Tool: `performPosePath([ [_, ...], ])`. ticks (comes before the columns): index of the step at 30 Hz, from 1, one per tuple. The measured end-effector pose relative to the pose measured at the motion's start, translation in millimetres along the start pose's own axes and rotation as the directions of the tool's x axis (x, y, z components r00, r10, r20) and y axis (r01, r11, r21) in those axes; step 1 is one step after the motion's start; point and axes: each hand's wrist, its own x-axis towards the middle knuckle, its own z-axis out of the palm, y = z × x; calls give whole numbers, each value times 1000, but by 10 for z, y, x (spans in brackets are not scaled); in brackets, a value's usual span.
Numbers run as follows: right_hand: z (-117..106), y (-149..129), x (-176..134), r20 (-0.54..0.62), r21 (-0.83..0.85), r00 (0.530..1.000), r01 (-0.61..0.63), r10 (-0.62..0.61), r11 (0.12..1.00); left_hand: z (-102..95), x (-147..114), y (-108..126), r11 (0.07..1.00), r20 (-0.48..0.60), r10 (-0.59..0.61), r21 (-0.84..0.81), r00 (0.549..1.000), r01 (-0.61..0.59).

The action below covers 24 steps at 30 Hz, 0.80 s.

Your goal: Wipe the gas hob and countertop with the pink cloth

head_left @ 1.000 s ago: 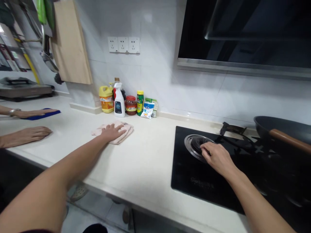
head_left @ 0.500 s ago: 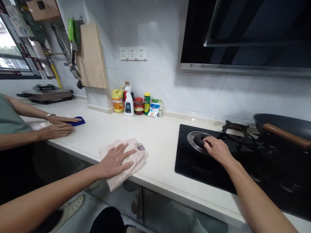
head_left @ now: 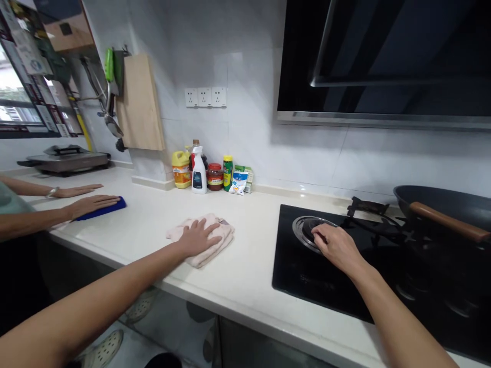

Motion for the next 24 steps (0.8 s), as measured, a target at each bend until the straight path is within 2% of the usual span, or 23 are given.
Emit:
performPosePath([
  [7,12,-13,32,5,-41,998,57,-56,998,2,843,451,997,12,-50,-50,999,51],
  [10,64,19,34,19,-54,999,41,-40,998,-4,1033,704,998,17,-39,-57,999,40],
  [12,94,62,30,39,-66,999,26,-23,997,-6,1037,892,998,20,5,-58,1000,-3],
  [15,114,142,16,72,-84,997,3,4,996,-11,867,1157,992,23,118,-56,993,-117],
  [18,104,211,1,93,-94,994,-54,63,994,-22,546,1342,970,40,238,-62,970,-235],
  [24,72,280,-33,128,-109,969,-197,210,974,8,-299,1412,904,27,423,-89,906,-419],
])
